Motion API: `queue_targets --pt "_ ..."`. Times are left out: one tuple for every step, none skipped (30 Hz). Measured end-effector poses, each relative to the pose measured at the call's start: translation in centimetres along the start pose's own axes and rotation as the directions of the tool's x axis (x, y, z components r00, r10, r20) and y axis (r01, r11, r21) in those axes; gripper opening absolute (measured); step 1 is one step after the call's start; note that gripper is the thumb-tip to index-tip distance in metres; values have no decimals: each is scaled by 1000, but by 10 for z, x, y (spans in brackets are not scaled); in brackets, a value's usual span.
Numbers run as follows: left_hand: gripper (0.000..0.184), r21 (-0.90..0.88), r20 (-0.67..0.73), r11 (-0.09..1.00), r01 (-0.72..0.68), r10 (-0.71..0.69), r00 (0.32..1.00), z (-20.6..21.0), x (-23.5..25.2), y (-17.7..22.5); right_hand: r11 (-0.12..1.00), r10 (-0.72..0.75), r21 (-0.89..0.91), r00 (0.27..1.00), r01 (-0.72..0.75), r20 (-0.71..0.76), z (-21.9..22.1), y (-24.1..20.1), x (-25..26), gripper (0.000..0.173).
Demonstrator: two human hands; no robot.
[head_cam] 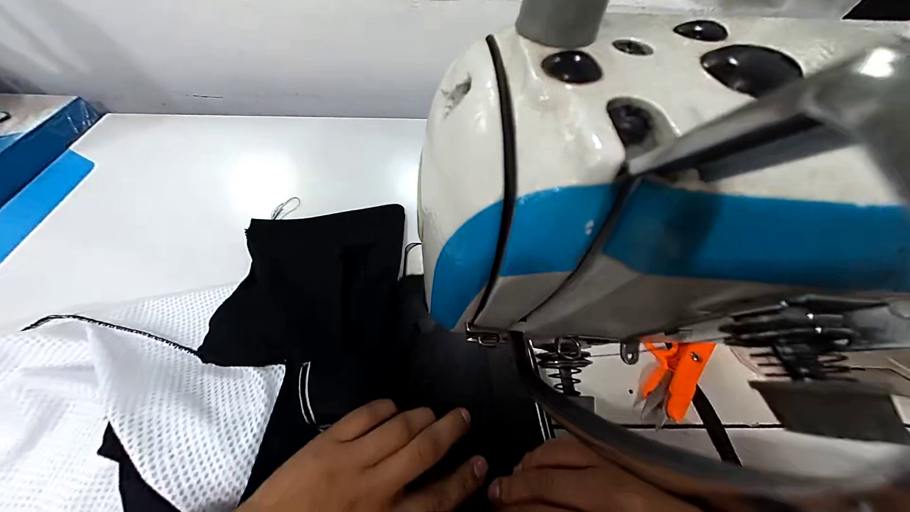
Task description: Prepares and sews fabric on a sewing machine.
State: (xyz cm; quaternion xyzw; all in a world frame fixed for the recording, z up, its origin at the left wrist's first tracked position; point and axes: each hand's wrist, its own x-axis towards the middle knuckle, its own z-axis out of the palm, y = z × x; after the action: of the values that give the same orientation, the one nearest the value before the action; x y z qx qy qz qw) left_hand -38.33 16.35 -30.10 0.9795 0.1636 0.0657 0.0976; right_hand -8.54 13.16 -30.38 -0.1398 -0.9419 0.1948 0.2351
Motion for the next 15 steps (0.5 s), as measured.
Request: queue_targets --pt "72 22 -24 1000 -11 12 1000 1 3 -8 999 -7 -31 1000 7 -9 0 4 0 18" --pt "71 51 -55 999 -18 21 998 3 6 -16 999 -15 -51 1000 14 -16 -2 9 0 18" --pt "70 86 -91 996 -26 33 995 6 9 -24 998 -20 -63 1000 19 -18 -3 13 1 18" --pt "69 107 -118 994 -34 47 992 6 12 -30 997 -21 -75 1000 19 -19 -5 17 2 18" --pt "67 117 -138 992 -39 55 989 6 14 -36 995 -22 -93 999 20 -27 -7 21 3 19" --pt "66 111 -158 993 -44 61 986 6 17 -41 993 -22 -120 999 18 -37 -8 25 4 19" --pt "66 103 -176 994 -45 63 982 6 19 -46 990 -20 -144 999 12 -49 -9 29 5 19" --pt "66 96 -188 994 -44 61 980 5 21 -51 988 -9 -154 998 -1 -64 -10 32 6 20" --pt "67 90 -191 995 -37 54 980 3 24 -55 986 12 -162 997 -23 -71 -11 35 6 19" --pt "67 89 -191 996 -30 47 980 1 26 -59 984 40 -169 996 -52 -76 -12 38 7 19" --pt "67 84 -196 996 -28 44 980 0 29 -63 983 72 -162 994 -86 -87 -13 40 8 18" --pt "67 80 -201 996 -32 48 978 -2 31 -68 983 103 -145 990 -117 -98 -13 42 9 18" --pt "67 77 -203 996 -37 52 978 -4 33 -72 979 136 -138 986 -149 -96 -14 43 11 20" --pt "66 77 -205 996 -36 51 977 -5 35 -75 972 168 -152 982 -180 -88 -16 42 13 22" --pt "65 76 -208 997 -34 49 977 -5 36 -76 964 183 -179 980 -194 -78 -17 42 15 22"
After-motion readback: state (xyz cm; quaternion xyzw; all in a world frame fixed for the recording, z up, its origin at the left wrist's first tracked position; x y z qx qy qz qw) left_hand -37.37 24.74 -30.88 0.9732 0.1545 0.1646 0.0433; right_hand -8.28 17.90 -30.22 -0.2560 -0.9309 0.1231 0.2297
